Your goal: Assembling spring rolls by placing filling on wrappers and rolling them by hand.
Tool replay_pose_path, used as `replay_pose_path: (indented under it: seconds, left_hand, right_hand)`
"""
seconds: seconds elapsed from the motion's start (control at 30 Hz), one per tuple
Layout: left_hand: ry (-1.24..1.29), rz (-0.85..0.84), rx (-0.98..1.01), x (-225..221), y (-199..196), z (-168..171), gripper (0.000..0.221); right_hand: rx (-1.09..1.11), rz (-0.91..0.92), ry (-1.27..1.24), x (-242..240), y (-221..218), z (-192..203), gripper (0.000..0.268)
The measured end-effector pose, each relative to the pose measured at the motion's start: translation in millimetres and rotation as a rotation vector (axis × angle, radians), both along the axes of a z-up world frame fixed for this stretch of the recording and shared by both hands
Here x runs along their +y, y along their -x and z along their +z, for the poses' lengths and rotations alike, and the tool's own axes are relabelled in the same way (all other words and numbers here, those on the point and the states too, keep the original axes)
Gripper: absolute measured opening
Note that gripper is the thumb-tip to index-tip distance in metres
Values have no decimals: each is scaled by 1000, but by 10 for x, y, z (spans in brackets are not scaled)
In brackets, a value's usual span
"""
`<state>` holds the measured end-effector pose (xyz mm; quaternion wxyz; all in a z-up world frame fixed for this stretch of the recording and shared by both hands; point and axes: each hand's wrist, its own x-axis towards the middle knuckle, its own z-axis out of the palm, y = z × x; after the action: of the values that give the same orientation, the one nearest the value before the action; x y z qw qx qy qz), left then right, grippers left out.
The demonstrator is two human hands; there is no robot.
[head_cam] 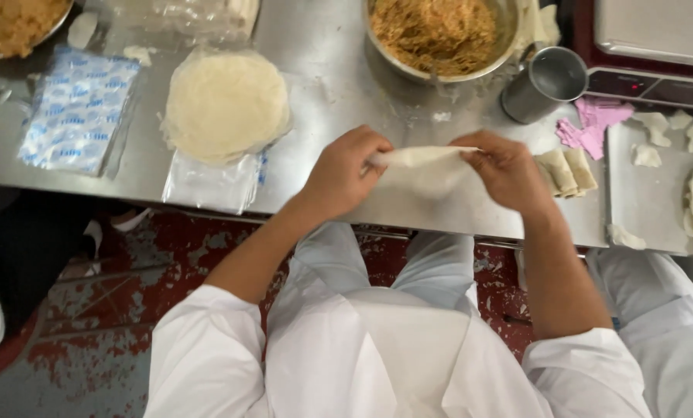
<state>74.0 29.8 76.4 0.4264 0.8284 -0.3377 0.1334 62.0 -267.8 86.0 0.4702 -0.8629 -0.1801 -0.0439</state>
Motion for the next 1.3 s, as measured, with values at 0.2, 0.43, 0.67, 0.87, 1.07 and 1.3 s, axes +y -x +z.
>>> replay_pose_path:
  seconds: [0.2,0.43,0.67,0.87,1.07,1.3]
  left_hand:
    - [-323,31,-432,-559,386,-804,11]
    - [-471,92,-398,-775,835,-1038,20]
    - [-361,109,-230,-536,511,-860,34]
    - [-449,308,-82,-530,609,-928,80]
    - [-553,310,100,-451,568,-559,89]
    - [-312,18,-175,-388,652,-776,61]
  right_hand:
    - [-520,-374,737,-776,-681,-374,38]
    - [169,-468,906,-510,-894,-109,55]
    - [-690,-211,1214,-105,-325,-1623,55]
    - [-97,-102,822,351,242,-1099,63]
    - [-496,22,809,423,-217,-1380,58]
    - [-595,-444,368,234,-941,-1358,38]
